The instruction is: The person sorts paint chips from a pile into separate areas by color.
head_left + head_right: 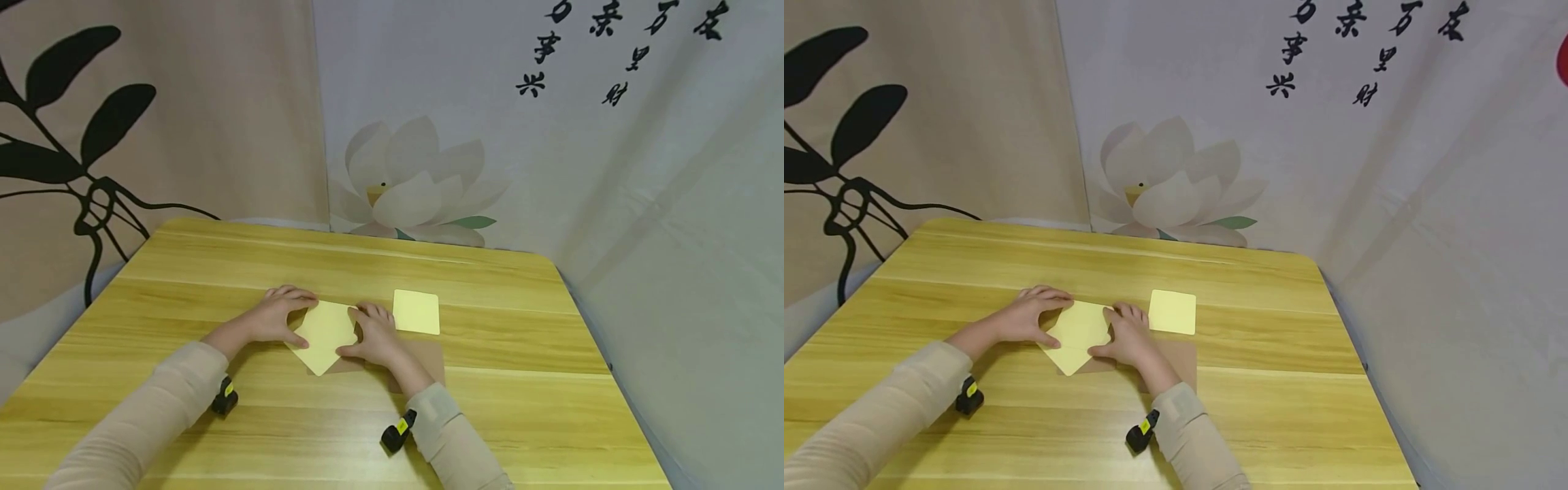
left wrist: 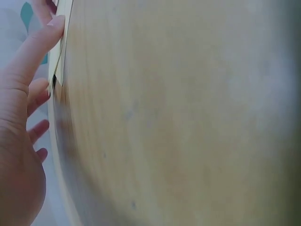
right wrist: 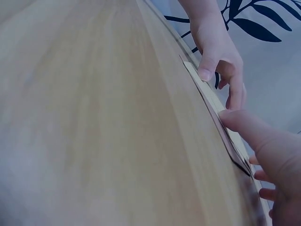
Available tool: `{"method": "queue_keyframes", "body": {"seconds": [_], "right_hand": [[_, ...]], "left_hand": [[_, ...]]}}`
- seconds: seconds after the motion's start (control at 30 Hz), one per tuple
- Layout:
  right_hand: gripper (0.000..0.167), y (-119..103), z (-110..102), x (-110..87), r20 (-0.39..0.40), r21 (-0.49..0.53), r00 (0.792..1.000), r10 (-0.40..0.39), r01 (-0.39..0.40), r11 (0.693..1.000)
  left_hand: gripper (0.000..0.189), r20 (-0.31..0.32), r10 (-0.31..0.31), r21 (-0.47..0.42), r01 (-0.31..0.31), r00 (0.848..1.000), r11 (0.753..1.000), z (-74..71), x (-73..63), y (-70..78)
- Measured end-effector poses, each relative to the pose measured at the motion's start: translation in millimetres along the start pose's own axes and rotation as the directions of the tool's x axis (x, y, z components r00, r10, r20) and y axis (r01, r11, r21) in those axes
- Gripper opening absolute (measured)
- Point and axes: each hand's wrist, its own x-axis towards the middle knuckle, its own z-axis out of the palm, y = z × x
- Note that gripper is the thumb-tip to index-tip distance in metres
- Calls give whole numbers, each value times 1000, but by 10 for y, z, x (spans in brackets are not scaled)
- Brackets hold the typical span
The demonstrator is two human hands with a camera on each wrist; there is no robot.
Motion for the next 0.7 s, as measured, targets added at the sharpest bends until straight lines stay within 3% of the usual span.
{"method": "queue_keyframes", "body": {"seconds": [0.23, 0.7], "right_hand": [[93, -8, -7, 0, -7, 11, 1000, -10, 10, 1000], [98, -21, -21, -1, -26, 32, 999, -30, 31, 999]], "left_hand": [[99, -25, 22, 5, -22, 999, 1000, 6, -9, -14], [98, -2, 25, 4, -25, 1000, 1000, -10, -14, 42]]}}
